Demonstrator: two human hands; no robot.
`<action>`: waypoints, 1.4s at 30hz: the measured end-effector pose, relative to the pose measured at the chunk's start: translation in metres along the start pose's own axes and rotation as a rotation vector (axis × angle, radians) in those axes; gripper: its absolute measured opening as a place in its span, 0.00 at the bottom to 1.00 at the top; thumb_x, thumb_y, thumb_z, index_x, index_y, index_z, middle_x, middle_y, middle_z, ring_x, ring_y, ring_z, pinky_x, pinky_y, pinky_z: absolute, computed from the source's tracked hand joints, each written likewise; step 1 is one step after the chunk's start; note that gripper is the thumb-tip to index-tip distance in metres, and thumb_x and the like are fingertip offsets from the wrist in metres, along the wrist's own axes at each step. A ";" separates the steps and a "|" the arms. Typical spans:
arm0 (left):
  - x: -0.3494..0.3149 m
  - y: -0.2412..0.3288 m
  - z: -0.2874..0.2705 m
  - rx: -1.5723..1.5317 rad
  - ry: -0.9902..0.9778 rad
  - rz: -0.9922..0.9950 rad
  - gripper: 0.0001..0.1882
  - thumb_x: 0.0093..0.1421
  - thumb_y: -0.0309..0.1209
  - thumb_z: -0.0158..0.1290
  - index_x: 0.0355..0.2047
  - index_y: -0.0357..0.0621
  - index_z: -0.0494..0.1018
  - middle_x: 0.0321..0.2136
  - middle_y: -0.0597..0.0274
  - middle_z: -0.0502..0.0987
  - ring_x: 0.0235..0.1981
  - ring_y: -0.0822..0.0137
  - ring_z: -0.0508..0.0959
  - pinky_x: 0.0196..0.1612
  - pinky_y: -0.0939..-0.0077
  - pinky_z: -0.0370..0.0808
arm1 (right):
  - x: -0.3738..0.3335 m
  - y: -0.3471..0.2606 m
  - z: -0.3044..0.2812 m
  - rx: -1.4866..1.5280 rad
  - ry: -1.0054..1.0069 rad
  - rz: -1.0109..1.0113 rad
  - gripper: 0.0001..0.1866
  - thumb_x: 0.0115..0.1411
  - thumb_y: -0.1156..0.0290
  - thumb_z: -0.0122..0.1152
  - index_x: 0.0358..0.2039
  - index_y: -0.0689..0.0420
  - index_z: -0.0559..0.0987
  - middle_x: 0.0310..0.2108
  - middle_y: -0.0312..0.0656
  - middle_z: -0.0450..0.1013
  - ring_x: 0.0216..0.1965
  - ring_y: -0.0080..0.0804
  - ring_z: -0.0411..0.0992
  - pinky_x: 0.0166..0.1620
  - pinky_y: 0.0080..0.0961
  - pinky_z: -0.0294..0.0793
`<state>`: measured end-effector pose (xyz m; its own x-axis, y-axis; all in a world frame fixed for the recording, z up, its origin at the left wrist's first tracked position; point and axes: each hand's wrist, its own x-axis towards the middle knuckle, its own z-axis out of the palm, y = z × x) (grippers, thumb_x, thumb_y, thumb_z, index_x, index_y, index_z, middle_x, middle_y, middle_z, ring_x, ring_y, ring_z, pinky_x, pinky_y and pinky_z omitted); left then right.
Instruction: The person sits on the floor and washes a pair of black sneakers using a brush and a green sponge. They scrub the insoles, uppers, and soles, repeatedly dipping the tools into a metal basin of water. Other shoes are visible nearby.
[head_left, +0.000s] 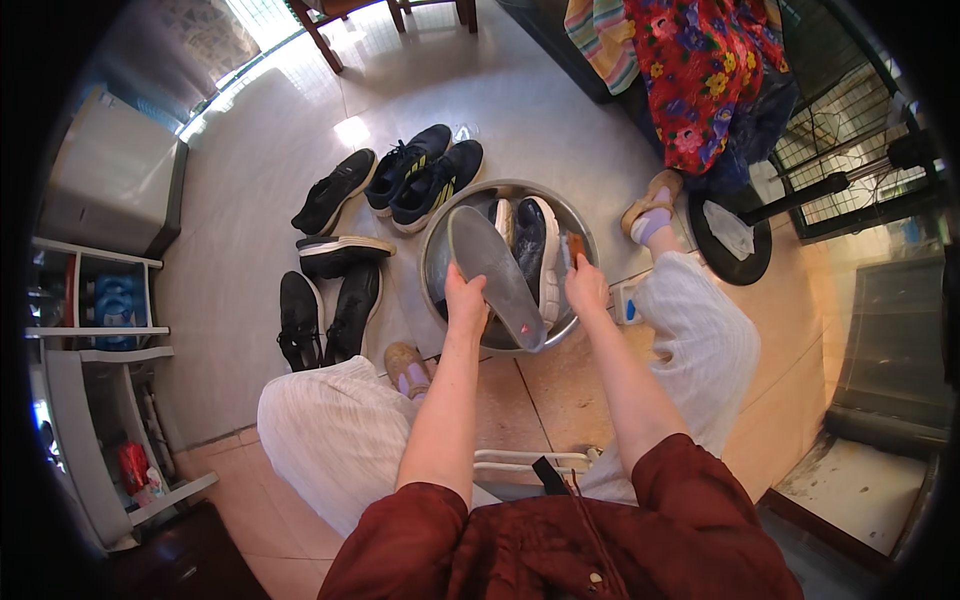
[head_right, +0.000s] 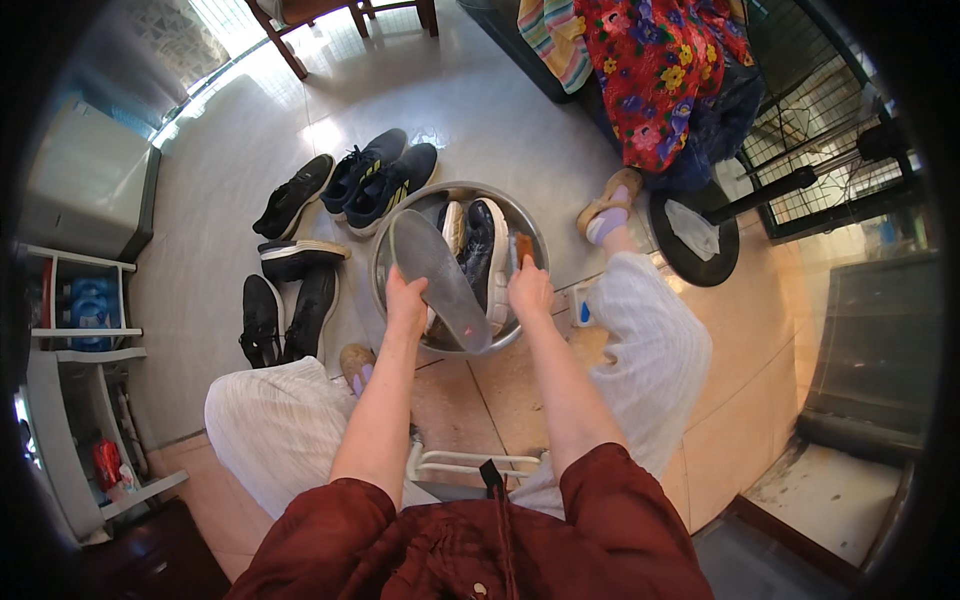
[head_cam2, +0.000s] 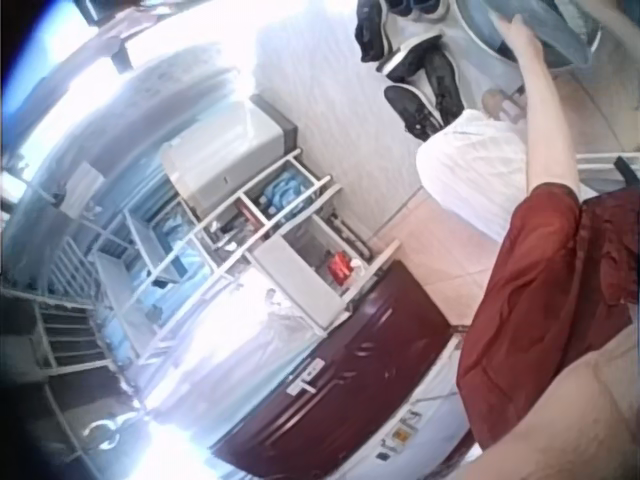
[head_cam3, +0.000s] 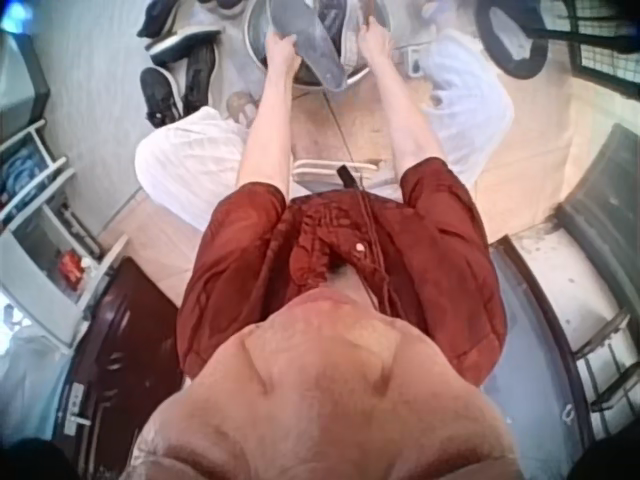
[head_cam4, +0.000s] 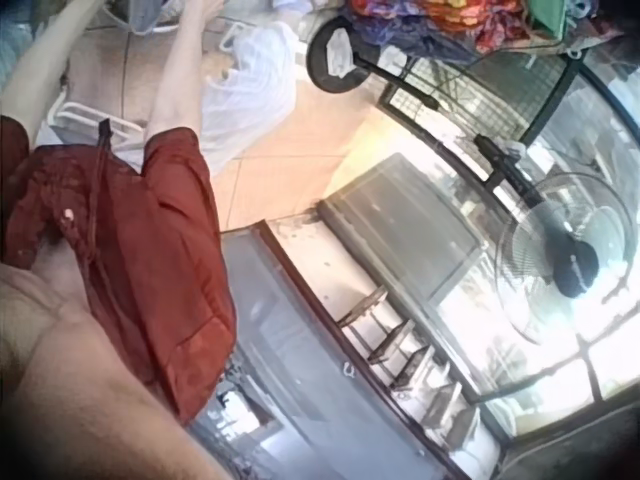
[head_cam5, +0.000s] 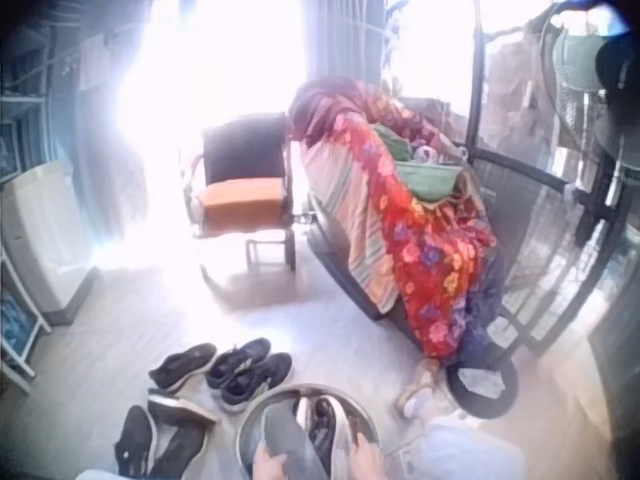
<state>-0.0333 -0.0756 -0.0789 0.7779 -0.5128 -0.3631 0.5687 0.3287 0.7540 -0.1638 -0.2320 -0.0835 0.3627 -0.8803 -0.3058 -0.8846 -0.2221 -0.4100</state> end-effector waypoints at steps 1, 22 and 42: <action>0.000 0.002 0.001 -0.050 0.007 0.019 0.34 0.51 0.07 0.39 0.60 0.39 0.63 0.55 0.56 0.72 0.55 0.61 0.73 0.57 0.67 0.70 | 0.005 0.008 0.003 -0.034 -0.046 0.028 0.20 0.62 0.63 0.51 0.53 0.53 0.77 0.44 0.58 0.77 0.48 0.58 0.75 0.50 0.49 0.74; -0.010 0.000 -0.011 -0.376 0.115 -0.009 0.20 0.71 0.29 0.43 0.62 0.45 0.58 0.54 0.53 0.70 0.52 0.55 0.73 0.55 0.52 0.73 | -0.121 -0.052 0.018 0.237 0.025 -0.607 0.24 0.63 0.65 0.56 0.60 0.46 0.71 0.32 0.54 0.72 0.35 0.57 0.73 0.40 0.49 0.73; -0.020 0.010 -0.005 -0.517 0.042 0.129 0.21 0.70 0.30 0.41 0.63 0.46 0.60 0.61 0.52 0.65 0.62 0.50 0.65 0.65 0.42 0.59 | -0.064 -0.006 0.040 0.903 -0.106 -0.052 0.32 0.62 0.60 0.61 0.65 0.51 0.66 0.31 0.45 0.78 0.25 0.33 0.75 0.23 0.28 0.71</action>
<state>-0.0419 -0.0579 -0.0671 0.8541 -0.4138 -0.3149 0.5171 0.7402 0.4298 -0.1703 -0.1575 -0.0961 0.4603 -0.8253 -0.3270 -0.3167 0.1914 -0.9290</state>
